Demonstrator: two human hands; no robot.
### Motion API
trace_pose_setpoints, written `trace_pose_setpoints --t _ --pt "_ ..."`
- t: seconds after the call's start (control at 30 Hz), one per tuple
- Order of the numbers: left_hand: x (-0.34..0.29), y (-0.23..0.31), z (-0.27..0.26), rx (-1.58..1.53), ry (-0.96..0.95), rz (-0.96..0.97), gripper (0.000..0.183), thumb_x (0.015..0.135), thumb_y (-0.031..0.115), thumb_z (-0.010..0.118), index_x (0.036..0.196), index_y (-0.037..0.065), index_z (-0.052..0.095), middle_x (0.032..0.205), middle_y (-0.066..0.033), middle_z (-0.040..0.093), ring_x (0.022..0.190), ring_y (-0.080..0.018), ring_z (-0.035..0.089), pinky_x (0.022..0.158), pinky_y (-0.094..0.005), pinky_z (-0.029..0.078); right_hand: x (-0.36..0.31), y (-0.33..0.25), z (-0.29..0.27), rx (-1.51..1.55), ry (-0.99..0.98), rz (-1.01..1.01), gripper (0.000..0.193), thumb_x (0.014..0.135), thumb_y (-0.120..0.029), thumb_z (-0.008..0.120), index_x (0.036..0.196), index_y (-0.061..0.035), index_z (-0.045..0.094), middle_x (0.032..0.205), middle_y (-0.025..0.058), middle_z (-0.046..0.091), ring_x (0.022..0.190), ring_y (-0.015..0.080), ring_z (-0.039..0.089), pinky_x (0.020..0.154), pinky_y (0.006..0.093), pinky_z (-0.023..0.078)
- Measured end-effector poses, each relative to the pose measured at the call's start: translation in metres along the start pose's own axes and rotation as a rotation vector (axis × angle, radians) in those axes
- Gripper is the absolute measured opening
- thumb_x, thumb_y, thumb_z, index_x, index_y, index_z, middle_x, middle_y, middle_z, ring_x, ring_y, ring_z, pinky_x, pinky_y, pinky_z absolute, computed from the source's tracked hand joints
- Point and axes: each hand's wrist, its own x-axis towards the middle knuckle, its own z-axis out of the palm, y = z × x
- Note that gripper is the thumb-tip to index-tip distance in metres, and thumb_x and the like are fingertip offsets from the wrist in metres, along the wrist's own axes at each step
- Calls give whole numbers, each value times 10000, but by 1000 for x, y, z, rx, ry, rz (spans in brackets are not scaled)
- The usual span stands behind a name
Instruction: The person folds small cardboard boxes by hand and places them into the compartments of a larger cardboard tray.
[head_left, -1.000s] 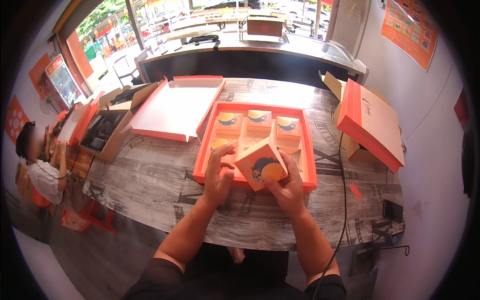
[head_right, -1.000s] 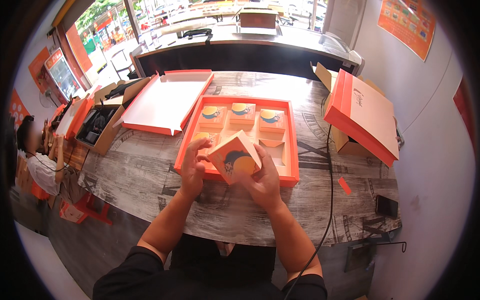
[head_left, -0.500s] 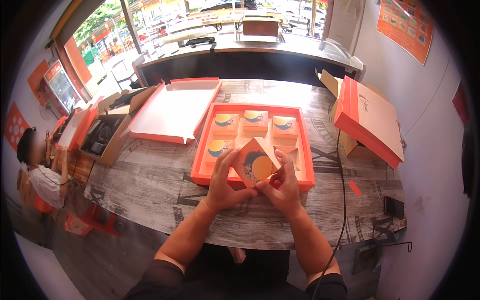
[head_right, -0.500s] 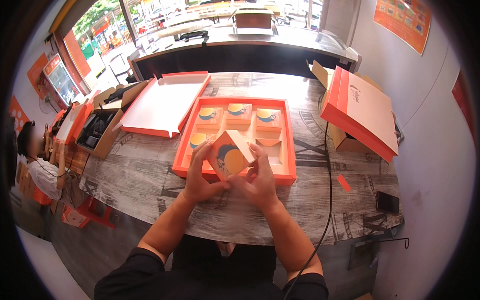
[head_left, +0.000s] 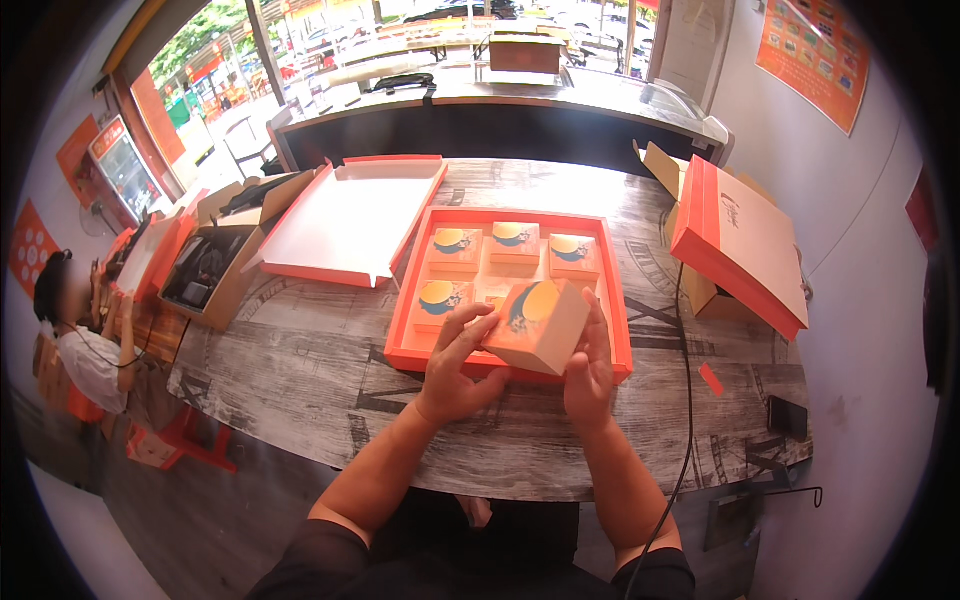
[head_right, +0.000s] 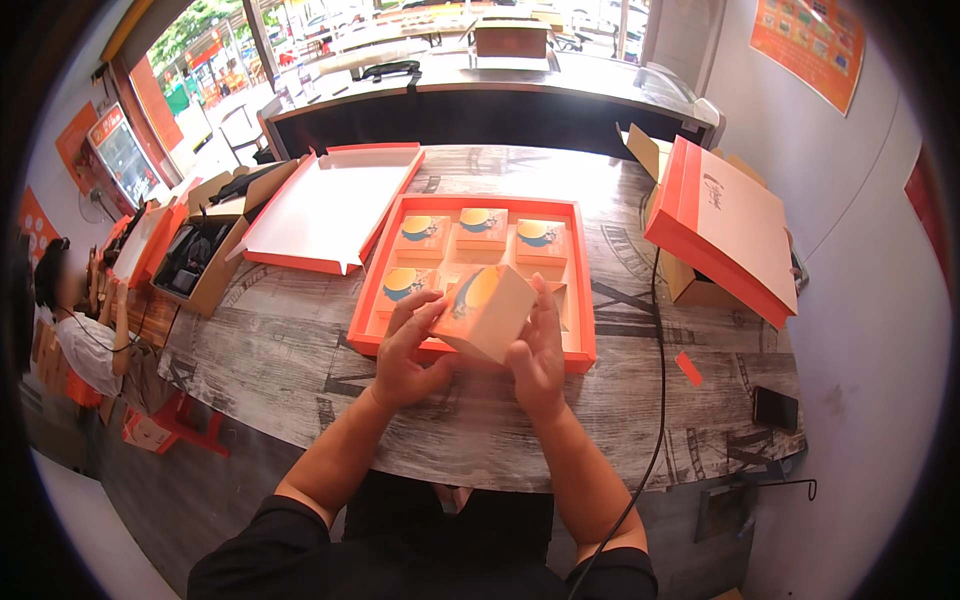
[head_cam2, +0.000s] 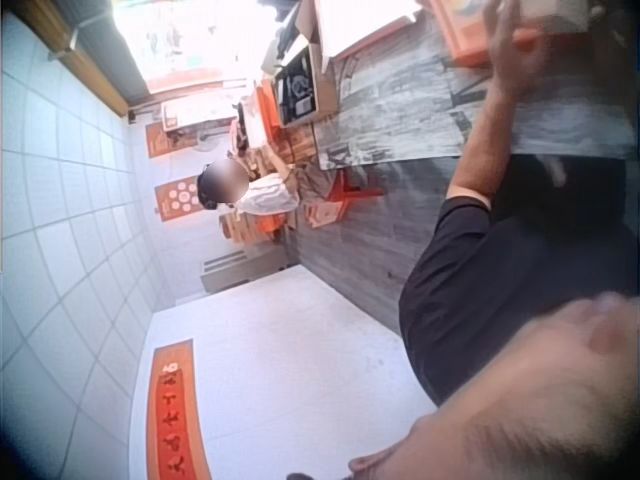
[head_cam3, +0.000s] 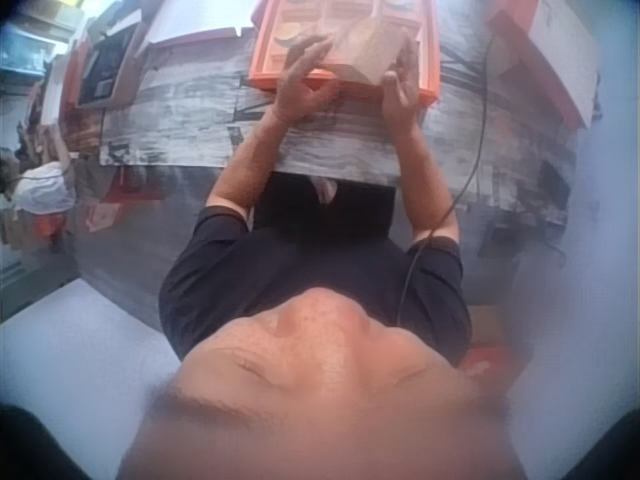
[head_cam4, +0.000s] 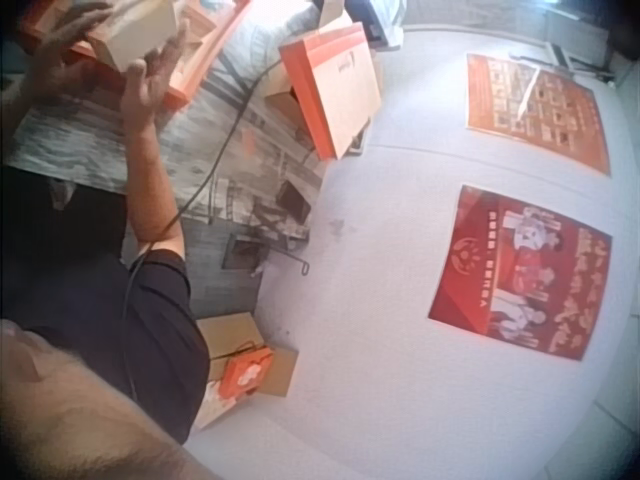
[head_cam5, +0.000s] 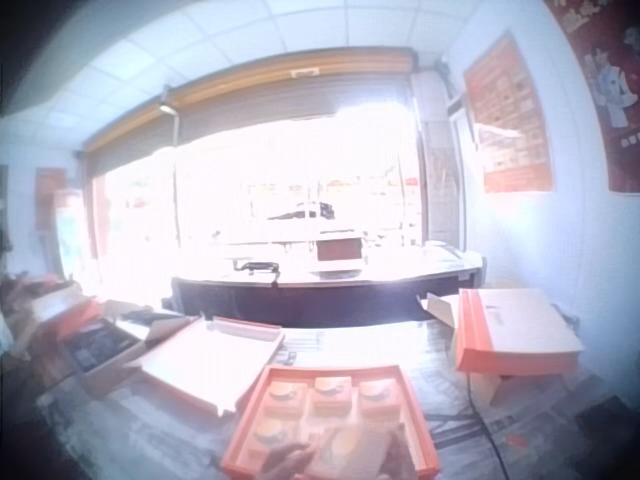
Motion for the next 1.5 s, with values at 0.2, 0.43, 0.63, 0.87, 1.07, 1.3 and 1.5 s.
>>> trace_pose_setpoints --t 0.2,0.43,0.63,0.87,1.07,1.3,1.5 --pt "-6 -3 7 -212 55 -118 661 788 40 848 1400 -15 604 1406 -168 550 1171 -245 623 906 -337 587 -2 -8 11 -288 -88 6 1027 963 -278 717 1656 19 21 1614 165 353 1448 281 427 1177 397 378" --pt "-1 -1 -5 -36 -4 92 603 792 202 878 1320 10 658 1326 -167 612 1192 -300 619 923 -368 563 -2 -11 3 131 75 292 585 1092 -307 490 1551 28 355 1443 143 542 1290 214 549 1063 383 467" --pt "1 0 -6 -117 13 35 665 778 258 894 1337 38 609 1476 -205 538 1310 -337 559 1004 -424 524 -6 -1 -14 330 85 548 688 1082 -623 355 1355 -25 559 1089 137 708 846 264 674 749 393 549" --pt "-2 -7 -6 -220 -33 25 702 732 180 918 1320 88 545 1581 -238 426 1439 -380 466 1155 -498 396 -1 -11 -9 422 92 698 659 1088 -600 359 1345 -28 560 1067 140 715 802 255 685 690 377 558" --pt "-1 -9 -7 -167 -51 52 662 707 158 917 1252 95 547 1580 -244 425 1462 -385 441 1179 -496 366 0 -10 -12 374 40 716 605 1105 -558 370 1344 -39 566 1096 111 713 828 219 688 677 350 553" --pt "2 -6 -11 -89 -65 87 621 684 110 910 1182 87 542 1546 -238 451 1441 -374 457 1168 -482 387 -1 -12 -8 297 38 736 547 1121 -497 409 1321 -25 599 1107 66 718 927 166 683 724 317 551" --pt "2 -27 -17 -192 187 -3 528 772 87 854 1188 75 529 1532 -221 470 1423 -311 478 1125 -457 439 -7 7 -15 -44 -193 574 313 1087 -282 510 1212 -26 638 1073 48 688 929 131 655 783 292 539"
